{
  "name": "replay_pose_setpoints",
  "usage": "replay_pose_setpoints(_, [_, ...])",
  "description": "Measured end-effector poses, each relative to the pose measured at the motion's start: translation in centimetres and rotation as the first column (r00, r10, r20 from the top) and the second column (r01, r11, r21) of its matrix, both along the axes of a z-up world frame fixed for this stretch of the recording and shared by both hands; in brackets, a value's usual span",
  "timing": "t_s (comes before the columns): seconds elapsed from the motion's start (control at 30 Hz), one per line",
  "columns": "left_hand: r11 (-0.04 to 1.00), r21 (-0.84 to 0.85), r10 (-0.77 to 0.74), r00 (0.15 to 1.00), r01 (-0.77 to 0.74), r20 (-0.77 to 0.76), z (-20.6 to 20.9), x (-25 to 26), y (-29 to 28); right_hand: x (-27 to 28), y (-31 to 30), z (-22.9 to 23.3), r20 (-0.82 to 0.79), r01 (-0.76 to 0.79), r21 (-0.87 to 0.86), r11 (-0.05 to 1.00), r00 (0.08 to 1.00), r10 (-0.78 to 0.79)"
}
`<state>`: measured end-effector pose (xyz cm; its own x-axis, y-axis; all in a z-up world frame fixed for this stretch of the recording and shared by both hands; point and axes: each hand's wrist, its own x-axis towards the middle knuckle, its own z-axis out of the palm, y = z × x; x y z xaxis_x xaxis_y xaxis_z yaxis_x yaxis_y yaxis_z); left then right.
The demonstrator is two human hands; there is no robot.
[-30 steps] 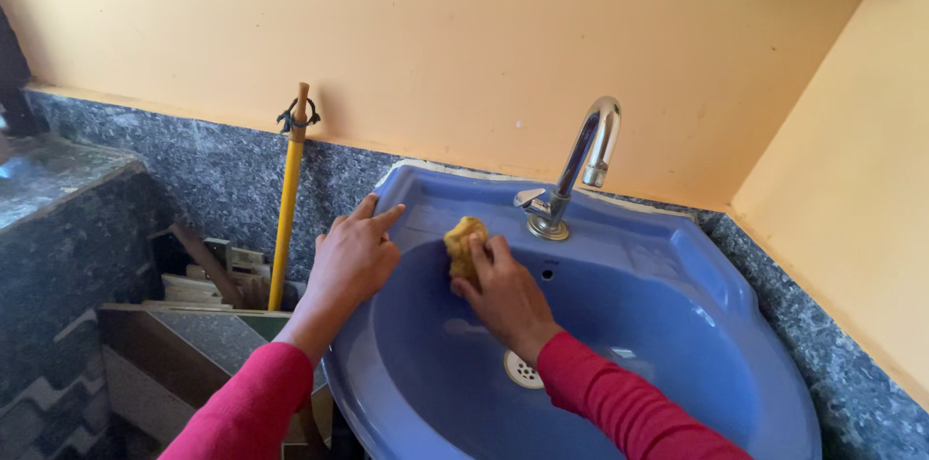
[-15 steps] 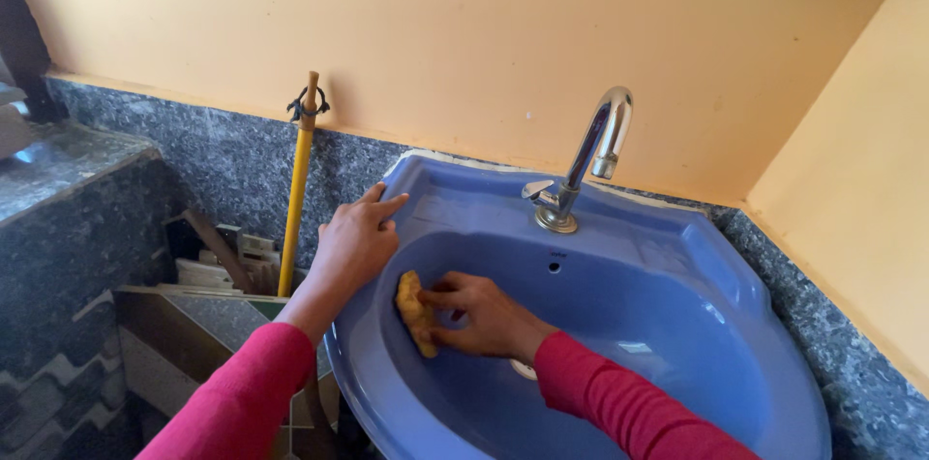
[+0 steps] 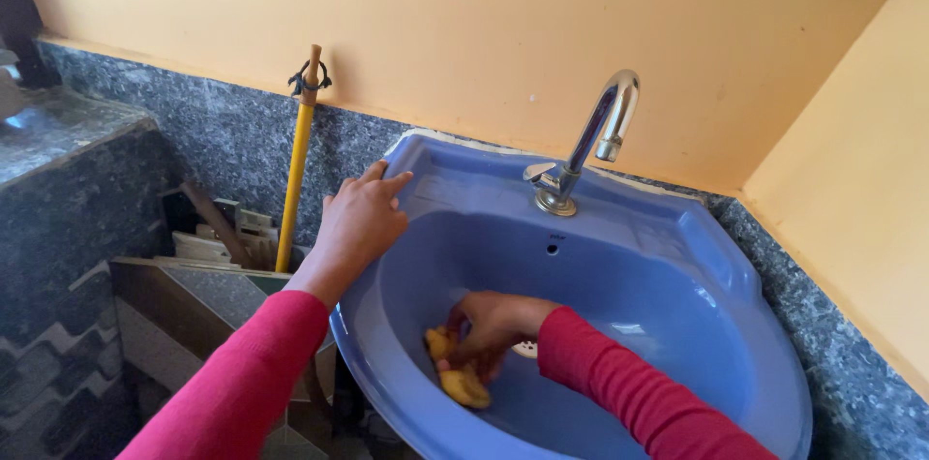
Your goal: The person scrubs a blue bathroom sink with a yellow sponge, focusing on the basin, drain, and faucet area. They repeatedly wipe different sections of the sink surface and around the drain, maintaining a consistent scrubbing motion throughout the task.
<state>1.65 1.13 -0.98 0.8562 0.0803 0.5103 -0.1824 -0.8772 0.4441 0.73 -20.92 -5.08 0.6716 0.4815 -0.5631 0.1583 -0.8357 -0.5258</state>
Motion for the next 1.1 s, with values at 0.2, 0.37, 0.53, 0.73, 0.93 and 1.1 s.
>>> replay_pose_setpoints(0.2, [0.993,0.118,0.026,0.998,-0.019,-0.057,0.8,-0.9,-0.5,2.2,-3.6,-1.6,-0.167,-0.082,-0.348,0.934,0.986,0.024])
replay_pose_setpoints(0.37, [0.984,0.174,0.043,0.994,-0.025,-0.098,0.9,-1.1,-0.8,-1.2,-2.7,-0.4,-0.097,-0.181,-0.315,0.931,0.983,0.159])
replay_pose_setpoints(0.53, [0.981,0.193,0.049,0.993,-0.028,-0.105,1.0,-0.9,-0.7,-2.2,-6.7,-0.6,-0.133,-0.043,-0.402,0.915,0.991,-0.011])
replay_pose_setpoints(0.73, [0.982,0.187,0.023,0.996,-0.005,-0.091,0.9,-1.0,-0.5,0.2,-15.9,-1.0,0.223,0.168,-0.721,0.673,0.975,-0.004])
replay_pose_setpoints(0.93, [0.984,0.180,0.031,0.994,-0.012,-0.103,1.0,-1.0,-0.5,-1.5,-15.0,-0.8,0.166,0.000,-0.626,0.780,0.977,0.133])
replay_pose_setpoints(1.1, [0.982,0.187,0.039,0.994,-0.019,-0.105,0.9,-0.7,-0.5,-2.0,-14.7,0.5,0.211,0.065,-0.546,0.835,0.975,0.062])
